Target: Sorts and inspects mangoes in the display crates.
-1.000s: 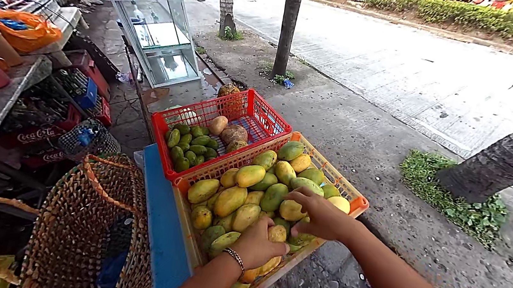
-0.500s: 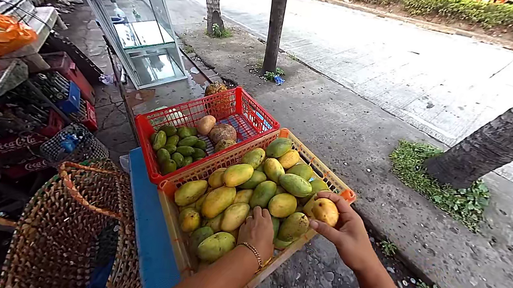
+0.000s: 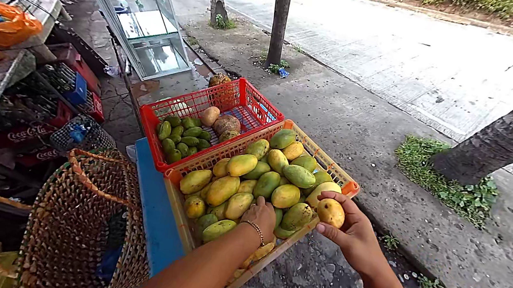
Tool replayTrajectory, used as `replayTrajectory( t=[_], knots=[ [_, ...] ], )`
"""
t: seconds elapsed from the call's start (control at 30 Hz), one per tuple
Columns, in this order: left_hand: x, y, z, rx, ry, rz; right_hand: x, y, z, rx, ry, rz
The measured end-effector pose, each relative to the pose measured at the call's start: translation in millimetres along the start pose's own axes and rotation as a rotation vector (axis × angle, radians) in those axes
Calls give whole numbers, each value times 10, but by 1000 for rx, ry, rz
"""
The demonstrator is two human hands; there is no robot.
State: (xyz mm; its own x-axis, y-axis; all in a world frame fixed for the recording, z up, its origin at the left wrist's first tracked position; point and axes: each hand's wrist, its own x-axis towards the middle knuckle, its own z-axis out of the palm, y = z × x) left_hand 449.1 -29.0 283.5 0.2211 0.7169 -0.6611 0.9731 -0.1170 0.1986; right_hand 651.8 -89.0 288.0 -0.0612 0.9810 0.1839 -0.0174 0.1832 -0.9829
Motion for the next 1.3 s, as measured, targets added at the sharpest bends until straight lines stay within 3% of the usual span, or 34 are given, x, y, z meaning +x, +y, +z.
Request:
replayTrajectory(
  t=[0.17, 0.47, 0.67, 0.8, 0.9, 1.03, 1.1, 1.23, 1.3],
  knots=[
    [-214, -64, -103, 74, -85, 34, 3, 12, 34, 33, -12, 9],
    [-270, -29, 185, 316, -6, -15, 172, 4, 232, -65, -175, 29],
    [-283, -51, 157, 257, -10, -38, 277, 109, 299, -205, -248, -3],
    [-289, -84, 67, 134, -28, -32, 382, 99, 309, -449, -345, 0],
    [-289, -122, -52, 25, -90, -7, 501, 54, 419, -706, -529, -7],
    [-280, -203, -133, -66, -174, 122, 616, -38, 691, -1047, -692, 74],
    [-281, -243, -124, -84, -162, 158, 689, -60, 753, -1061, -655, 135],
    [-300, -316, -115, 12, -137, 192, 796, 38, 686, -850, -451, 208],
    [-306, -336, -84, 64, -133, 213, 810, 41, 675, -826, -481, 187]
  ],
)
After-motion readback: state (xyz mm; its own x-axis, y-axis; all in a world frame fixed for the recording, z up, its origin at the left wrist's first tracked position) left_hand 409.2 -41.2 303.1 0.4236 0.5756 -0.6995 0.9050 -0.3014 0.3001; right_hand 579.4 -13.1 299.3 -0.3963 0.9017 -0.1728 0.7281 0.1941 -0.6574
